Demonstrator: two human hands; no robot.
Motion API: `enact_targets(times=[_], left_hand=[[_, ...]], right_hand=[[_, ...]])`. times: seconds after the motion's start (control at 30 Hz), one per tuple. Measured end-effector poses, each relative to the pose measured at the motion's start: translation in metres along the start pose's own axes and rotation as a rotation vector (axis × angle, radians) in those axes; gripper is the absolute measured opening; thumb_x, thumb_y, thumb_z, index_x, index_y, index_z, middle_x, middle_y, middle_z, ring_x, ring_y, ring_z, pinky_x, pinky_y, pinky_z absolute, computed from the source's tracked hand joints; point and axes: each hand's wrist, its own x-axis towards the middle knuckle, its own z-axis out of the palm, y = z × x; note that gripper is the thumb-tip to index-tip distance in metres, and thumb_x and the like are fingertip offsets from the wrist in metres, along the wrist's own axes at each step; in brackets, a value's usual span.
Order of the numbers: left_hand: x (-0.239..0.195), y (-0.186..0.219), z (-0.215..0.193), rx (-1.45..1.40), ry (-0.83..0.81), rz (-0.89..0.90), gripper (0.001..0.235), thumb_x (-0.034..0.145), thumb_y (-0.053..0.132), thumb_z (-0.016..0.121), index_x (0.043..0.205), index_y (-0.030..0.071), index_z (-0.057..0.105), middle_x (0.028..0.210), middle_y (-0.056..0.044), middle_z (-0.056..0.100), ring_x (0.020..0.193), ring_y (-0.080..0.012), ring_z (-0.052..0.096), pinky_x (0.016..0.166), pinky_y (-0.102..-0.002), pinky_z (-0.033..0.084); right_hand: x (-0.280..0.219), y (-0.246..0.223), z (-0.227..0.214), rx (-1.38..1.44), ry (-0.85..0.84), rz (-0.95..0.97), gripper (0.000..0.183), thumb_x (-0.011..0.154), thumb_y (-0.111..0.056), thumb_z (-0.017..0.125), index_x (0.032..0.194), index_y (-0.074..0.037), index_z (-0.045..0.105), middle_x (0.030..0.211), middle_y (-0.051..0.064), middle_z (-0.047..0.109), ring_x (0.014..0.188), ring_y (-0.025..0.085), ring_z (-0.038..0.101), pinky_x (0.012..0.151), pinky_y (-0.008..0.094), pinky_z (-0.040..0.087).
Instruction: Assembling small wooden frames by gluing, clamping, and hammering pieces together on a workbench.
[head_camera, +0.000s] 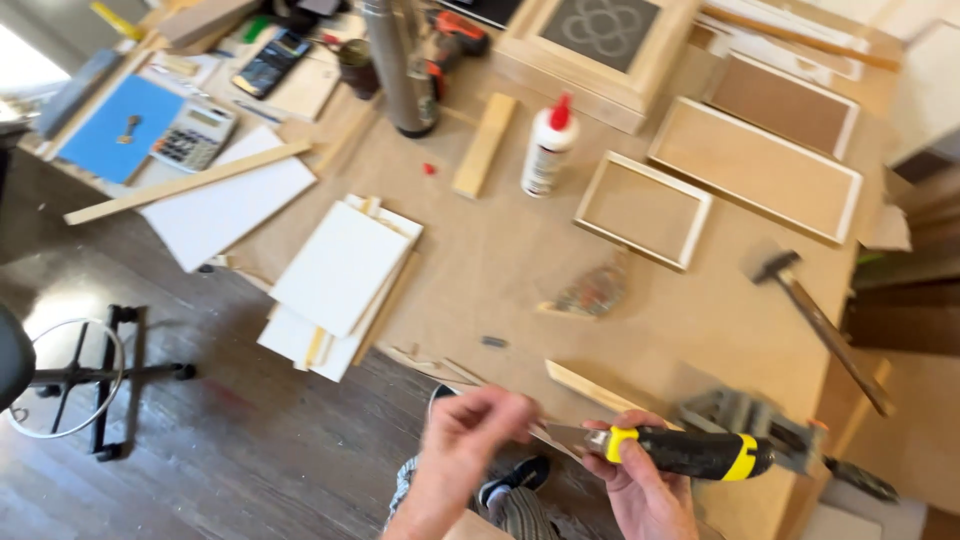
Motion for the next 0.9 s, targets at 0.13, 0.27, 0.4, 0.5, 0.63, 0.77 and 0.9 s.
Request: enact_targets(times=[0.13, 0.27, 0.4, 0.5, 0.63, 0.77, 0.9], left_hand=[[0.013, 0.019, -0.088, -0.091, 0.141, 0.146, 0.016, 0.092, 0.015, 0.072, 0.092, 0.002, 0.08, 0.087, -0.011, 0.082, 0.079, -0.0171, 0.073, 0.076, -0.03, 0.06], [0.01, -0.021, -0.183, 0.067, 0.415, 0.005, 0.053, 0.104, 0.029, 0.057, 0.057, 0.01, 0.043, 0.057, -0.004, 0.042, 0.054, -0.0151, 0.039, 0.056, -0.034, 0.04], [0.007, -0.076, -0.279, 0.419, 0.772, -0.385, 0.075, 0.099, 0.038, 0.059, 0.038, -0.005, 0.057, 0.043, -0.014, 0.064, 0.047, -0.022, 0.06, 0.066, -0.033, 0.051], [0.013, -0.09, -0.329, 0.652, 0.678, 0.029, 0.051, 0.08, 0.009, 0.081, 0.129, 0.019, 0.074, 0.112, -0.003, 0.084, 0.09, -0.0143, 0.083, 0.089, -0.03, 0.068], [0.073, -0.025, -0.348, 0.868, 0.623, -0.204, 0.037, 0.105, 0.03, 0.044, 0.128, 0.027, 0.074, 0.073, 0.001, 0.084, 0.063, -0.0098, 0.081, 0.061, -0.024, 0.065], [0.152, 0.018, -0.345, 0.856, 0.433, 0.016, 0.05, 0.101, 0.032, 0.042, 0.137, 0.006, 0.064, 0.133, -0.018, 0.069, 0.123, -0.0355, 0.065, 0.108, -0.051, 0.048], [0.224, -0.013, -0.376, 0.9, 0.352, 0.036, 0.045, 0.091, 0.02, 0.067, 0.133, 0.004, 0.067, 0.12, -0.02, 0.074, 0.111, -0.0404, 0.071, 0.1, -0.058, 0.053]], right_hand=[[0.033, 0.018, 0.05, -0.015, 0.072, 0.135, 0.023, 0.098, -0.008, 0.06, 0.12, -0.005, 0.061, 0.119, 0.034, 0.07, 0.078, 0.032, 0.075, 0.081, 0.038, 0.064], [0.087, 0.033, 0.092, -0.21, 0.018, 0.184, 0.027, 0.104, -0.026, 0.054, 0.121, -0.005, 0.058, 0.099, 0.025, 0.069, 0.077, 0.024, 0.068, 0.063, 0.034, 0.056], [0.164, 0.032, 0.106, -0.64, -0.111, 0.317, 0.049, 0.106, -0.049, 0.036, 0.117, -0.004, 0.053, 0.084, 0.017, 0.062, 0.08, 0.025, 0.056, 0.082, 0.038, 0.043], [0.223, 0.023, 0.151, -1.725, -0.624, 0.177, 0.034, 0.102, -0.017, 0.035, 0.118, -0.023, 0.064, 0.131, 0.007, 0.059, 0.105, 0.03, 0.076, 0.097, 0.035, 0.049], [0.294, 0.073, 0.184, -2.041, -0.491, 0.367, 0.04, 0.102, -0.049, 0.05, 0.114, -0.012, 0.057, 0.103, 0.013, 0.066, 0.104, 0.033, 0.066, 0.089, 0.049, 0.047], [0.34, 0.128, 0.164, -2.254, -0.457, 0.23, 0.039, 0.096, -0.048, 0.063, 0.105, -0.01, 0.065, 0.103, 0.016, 0.073, 0.1, 0.04, 0.071, 0.079, 0.051, 0.055], [0.352, 0.17, 0.14, -2.291, -0.403, 0.058, 0.038, 0.093, -0.047, 0.068, 0.108, -0.012, 0.063, 0.106, 0.014, 0.074, 0.1, 0.037, 0.075, 0.083, 0.05, 0.061]])
